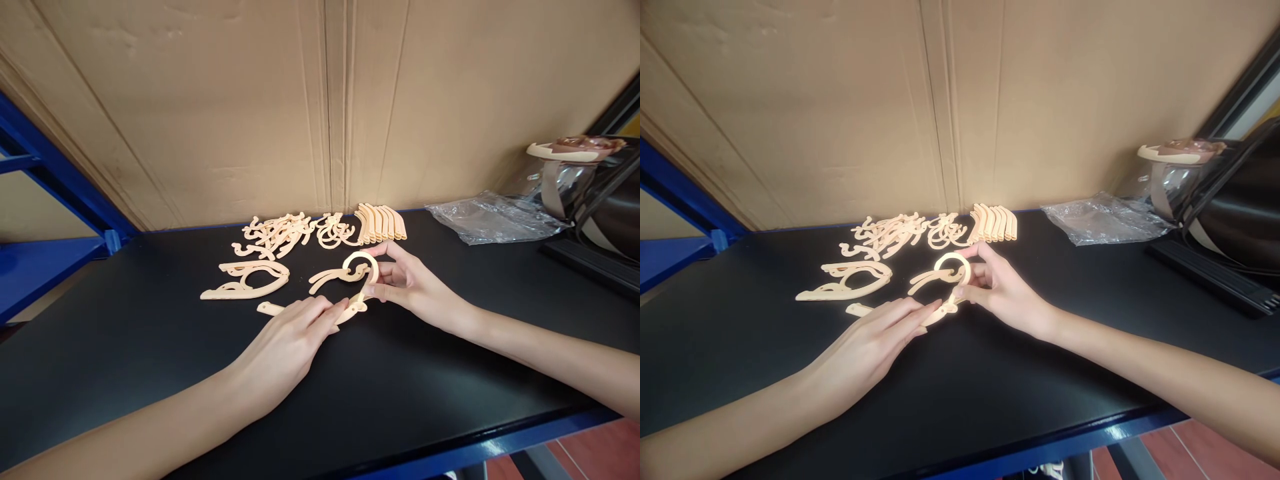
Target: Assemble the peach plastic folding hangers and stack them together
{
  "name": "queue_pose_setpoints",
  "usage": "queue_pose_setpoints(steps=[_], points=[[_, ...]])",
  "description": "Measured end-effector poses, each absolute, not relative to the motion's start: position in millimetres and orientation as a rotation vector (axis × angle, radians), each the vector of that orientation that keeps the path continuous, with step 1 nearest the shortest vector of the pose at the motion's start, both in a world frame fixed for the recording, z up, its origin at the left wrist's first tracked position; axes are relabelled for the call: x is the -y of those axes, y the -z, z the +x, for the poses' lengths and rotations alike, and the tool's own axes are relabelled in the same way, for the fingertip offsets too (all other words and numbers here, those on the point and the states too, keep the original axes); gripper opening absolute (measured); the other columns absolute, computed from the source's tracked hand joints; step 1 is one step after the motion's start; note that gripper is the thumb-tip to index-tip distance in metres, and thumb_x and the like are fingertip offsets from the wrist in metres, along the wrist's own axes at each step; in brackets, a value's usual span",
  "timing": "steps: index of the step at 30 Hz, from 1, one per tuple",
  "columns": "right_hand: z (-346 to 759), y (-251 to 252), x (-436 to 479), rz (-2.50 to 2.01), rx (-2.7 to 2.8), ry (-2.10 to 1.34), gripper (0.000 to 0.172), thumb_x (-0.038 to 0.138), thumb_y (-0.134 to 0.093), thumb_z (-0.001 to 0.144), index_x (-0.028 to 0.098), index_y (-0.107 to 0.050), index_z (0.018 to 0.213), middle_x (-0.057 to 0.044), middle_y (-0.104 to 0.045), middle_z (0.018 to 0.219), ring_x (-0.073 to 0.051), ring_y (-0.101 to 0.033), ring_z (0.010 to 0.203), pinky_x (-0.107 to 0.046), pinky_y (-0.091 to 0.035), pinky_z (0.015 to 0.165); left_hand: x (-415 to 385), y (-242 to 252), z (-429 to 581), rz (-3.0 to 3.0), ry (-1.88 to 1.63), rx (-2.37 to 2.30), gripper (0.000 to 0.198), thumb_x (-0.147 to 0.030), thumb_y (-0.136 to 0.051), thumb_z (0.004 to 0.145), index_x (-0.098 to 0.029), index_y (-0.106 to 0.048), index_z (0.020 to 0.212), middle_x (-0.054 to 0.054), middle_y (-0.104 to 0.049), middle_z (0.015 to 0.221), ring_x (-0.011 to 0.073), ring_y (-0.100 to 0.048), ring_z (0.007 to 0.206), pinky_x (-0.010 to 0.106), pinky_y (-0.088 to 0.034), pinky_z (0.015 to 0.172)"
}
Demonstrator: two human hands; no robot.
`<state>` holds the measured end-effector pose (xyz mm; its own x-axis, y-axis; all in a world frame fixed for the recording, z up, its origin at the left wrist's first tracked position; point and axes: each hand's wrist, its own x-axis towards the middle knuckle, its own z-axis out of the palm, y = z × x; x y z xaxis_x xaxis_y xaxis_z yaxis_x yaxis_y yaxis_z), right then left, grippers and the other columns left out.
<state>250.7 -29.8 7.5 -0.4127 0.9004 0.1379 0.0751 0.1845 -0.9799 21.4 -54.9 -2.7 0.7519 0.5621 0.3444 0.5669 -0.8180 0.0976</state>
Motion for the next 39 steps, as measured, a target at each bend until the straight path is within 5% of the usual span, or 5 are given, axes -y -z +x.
queue_pose_setpoints(steps=[7,23,29,33,39], points=[[249,-4,28,-0.966,1.621,-1.413,0.037,0.026,-0.068,0.082,0.023,-0.042,0.109,0.006,-0.058,0.075,-0.002,-0.042,0.042,-0.018,-0.034,0.040,53,6,18,-2.902,0.541,0.937,0.040,-0.002,-0.036,0.094,-0.014,-0.046,0.130,0.002,-0.058,0.089,0.0150,-0.057,0.074,0.028,-0.050,0.064],[247,-1,35,-0.922,1.799,-1.368,0.034,0.035,-0.068,0.083,0.024,-0.043,0.103,0.004,-0.060,0.081,-0.007,-0.052,0.054,-0.019,-0.045,0.045,55,-3,25,-2.822,0.618,0.905,0.027,-0.013,-0.044,0.092,-0.017,-0.053,0.117,0.002,-0.062,0.092,0.0151,-0.061,0.076,0.025,-0.049,0.061],[260,-9,32,-1.055,2.154,-0.735,0.032,0.043,-0.062,0.087,0.023,-0.049,0.108,0.002,-0.064,0.081,-0.010,-0.054,0.060,-0.024,-0.045,0.056,55,1,18,-2.761,0.643,1.055,0.021,-0.014,-0.037,0.093,-0.019,-0.048,0.109,0.000,-0.059,0.093,0.0084,-0.053,0.053,0.020,-0.037,0.043],[271,-14,27,-0.994,2.521,-0.166,0.024,0.042,-0.058,0.090,0.023,-0.062,0.104,-0.004,-0.064,0.103,-0.017,-0.061,0.089,-0.028,-0.048,0.070,53,4,15,-2.747,0.683,1.185,0.022,-0.016,-0.032,0.093,-0.020,-0.044,0.111,-0.002,-0.062,0.088,0.0081,-0.052,0.048,0.019,-0.032,0.040],[273,-9,20,-0.942,2.686,-0.028,0.024,0.031,-0.046,0.097,0.021,-0.067,0.101,-0.005,-0.064,0.099,-0.018,-0.059,0.091,-0.031,-0.049,0.079,52,0,15,-2.742,0.673,1.254,0.024,-0.018,-0.031,0.095,-0.019,-0.048,0.112,-0.001,-0.066,0.084,0.0099,-0.058,0.050,0.020,-0.036,0.044]])
